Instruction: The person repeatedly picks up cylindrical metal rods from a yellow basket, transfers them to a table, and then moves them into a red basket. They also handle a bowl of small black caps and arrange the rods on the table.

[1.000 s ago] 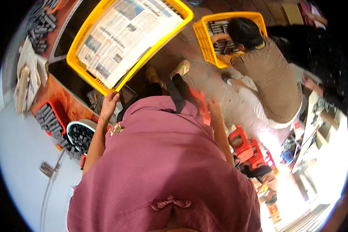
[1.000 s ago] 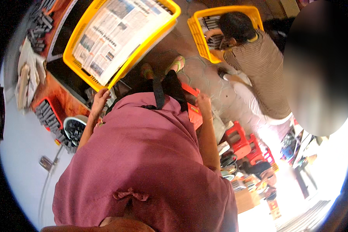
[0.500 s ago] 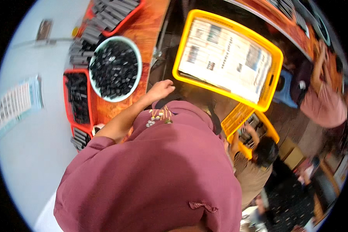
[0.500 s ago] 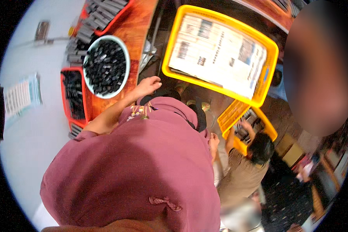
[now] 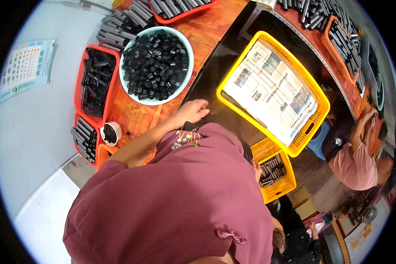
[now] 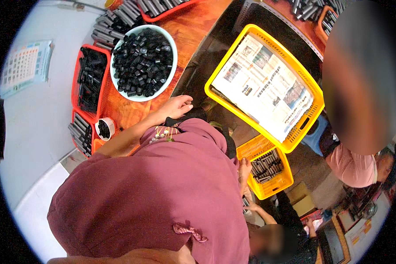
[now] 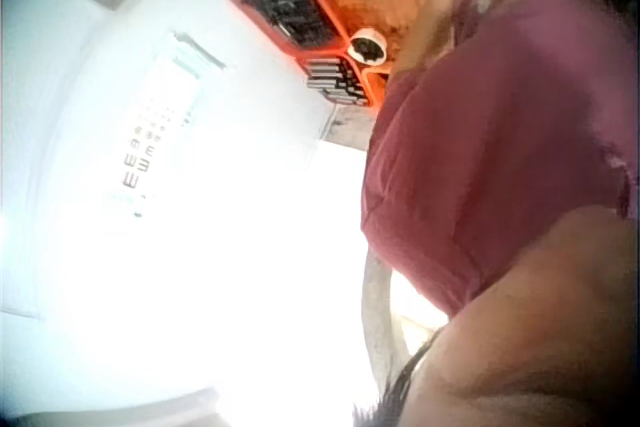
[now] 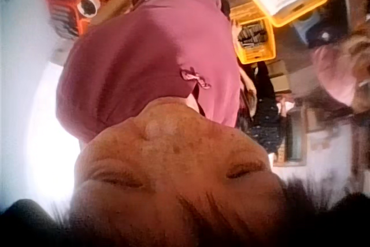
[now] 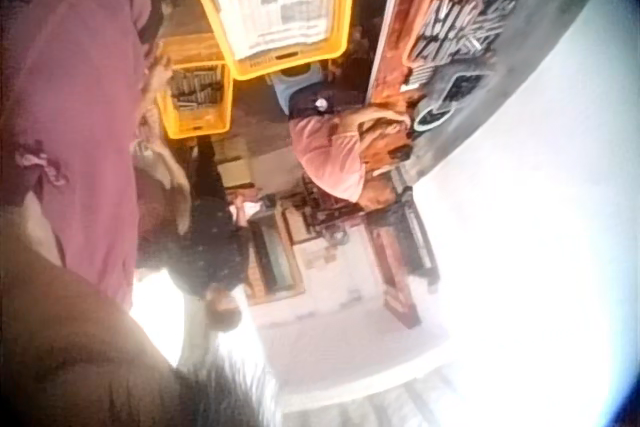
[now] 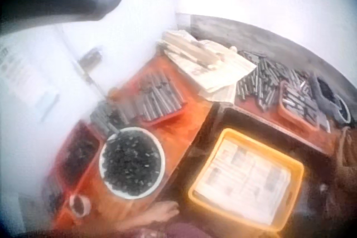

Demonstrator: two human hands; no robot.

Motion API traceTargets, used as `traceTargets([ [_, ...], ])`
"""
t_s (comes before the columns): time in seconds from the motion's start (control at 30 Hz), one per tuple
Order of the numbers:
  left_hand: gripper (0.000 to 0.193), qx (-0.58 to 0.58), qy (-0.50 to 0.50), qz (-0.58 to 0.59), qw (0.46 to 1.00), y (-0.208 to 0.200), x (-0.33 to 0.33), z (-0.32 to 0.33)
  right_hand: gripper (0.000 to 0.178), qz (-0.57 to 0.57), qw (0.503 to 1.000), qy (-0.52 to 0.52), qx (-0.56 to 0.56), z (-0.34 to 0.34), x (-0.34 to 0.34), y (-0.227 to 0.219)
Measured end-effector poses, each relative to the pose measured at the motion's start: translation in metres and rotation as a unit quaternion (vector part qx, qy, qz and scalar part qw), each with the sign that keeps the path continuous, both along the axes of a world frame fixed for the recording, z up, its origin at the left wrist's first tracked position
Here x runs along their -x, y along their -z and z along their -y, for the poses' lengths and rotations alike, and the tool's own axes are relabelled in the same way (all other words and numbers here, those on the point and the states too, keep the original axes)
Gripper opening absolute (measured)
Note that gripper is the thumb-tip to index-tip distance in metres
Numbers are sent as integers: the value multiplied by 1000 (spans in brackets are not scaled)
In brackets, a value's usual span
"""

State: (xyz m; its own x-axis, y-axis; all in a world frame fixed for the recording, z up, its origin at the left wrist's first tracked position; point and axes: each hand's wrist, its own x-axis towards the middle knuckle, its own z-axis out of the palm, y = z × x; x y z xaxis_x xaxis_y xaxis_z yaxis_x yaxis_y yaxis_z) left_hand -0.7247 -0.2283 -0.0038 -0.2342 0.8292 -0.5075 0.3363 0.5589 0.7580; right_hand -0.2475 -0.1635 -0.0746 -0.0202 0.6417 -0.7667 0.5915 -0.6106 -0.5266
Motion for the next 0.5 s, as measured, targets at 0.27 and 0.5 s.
traceTargets([
  [0.27,43,28,-33,75,996,-5,19,-41,24,64,995,58,55,-10,39,-23],
  [0.5,41,30,50,59,997,5,17,-75,24,52,987,142,57,14,23,0],
])
